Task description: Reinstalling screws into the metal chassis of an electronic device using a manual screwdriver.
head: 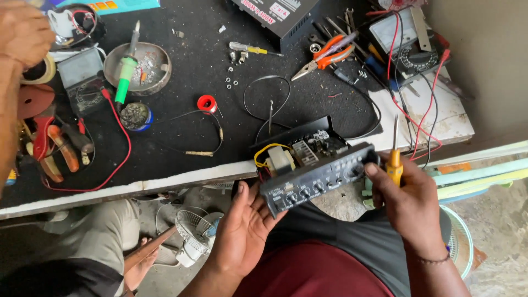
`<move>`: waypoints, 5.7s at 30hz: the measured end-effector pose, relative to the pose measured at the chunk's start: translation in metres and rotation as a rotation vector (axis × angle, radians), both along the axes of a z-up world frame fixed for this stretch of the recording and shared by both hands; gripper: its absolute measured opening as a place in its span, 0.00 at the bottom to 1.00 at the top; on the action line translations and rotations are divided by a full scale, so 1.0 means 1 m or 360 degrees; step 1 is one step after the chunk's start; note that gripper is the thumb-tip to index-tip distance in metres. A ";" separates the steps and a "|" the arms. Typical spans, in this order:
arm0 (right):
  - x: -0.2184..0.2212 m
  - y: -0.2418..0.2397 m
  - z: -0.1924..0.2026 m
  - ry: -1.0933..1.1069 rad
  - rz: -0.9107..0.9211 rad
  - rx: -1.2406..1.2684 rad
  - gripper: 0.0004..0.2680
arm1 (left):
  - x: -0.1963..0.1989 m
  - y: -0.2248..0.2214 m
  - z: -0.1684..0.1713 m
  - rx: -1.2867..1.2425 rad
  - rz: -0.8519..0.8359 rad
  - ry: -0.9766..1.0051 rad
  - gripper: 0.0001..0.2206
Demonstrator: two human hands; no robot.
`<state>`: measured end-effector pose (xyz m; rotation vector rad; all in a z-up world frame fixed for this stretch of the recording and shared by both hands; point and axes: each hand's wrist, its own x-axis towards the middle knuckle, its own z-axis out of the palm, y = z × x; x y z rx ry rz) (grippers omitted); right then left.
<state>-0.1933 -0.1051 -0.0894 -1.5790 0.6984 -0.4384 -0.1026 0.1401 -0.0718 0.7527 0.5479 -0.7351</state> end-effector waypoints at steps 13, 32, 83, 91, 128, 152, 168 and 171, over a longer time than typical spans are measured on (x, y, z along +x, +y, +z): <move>-0.032 0.005 -0.047 0.0253 -0.0086 0.0485 0.14 | -0.006 -0.007 -0.069 0.0291 -0.0433 -0.0302 0.29; -0.009 0.016 -0.078 -0.0118 -0.0107 0.0848 0.13 | 0.074 -0.022 -0.054 0.0184 -0.0348 -0.1297 0.35; 0.065 -0.019 -0.072 0.0003 0.0200 0.0126 0.14 | 0.152 -0.033 -0.084 0.0238 -0.0350 -0.1245 0.41; 0.073 -0.007 -0.069 -0.0121 0.0274 -0.0255 0.16 | 0.145 -0.035 -0.098 0.0278 -0.0168 -0.1564 0.32; 0.111 -0.010 -0.088 -0.0948 0.0371 0.0563 0.27 | 0.136 -0.058 -0.131 0.0573 0.0215 -0.2410 0.37; 0.080 -0.037 -0.127 -0.0834 0.0146 0.0878 0.11 | 0.128 -0.053 -0.139 0.0586 0.0252 -0.2715 0.35; 0.097 -0.044 -0.138 -0.0844 0.0383 0.0385 0.31 | 0.135 -0.065 -0.109 0.0504 0.0249 -0.2325 0.34; 0.101 -0.042 -0.128 -0.0798 0.0382 0.0410 0.30 | 0.138 -0.058 -0.103 0.0713 0.0044 -0.2260 0.33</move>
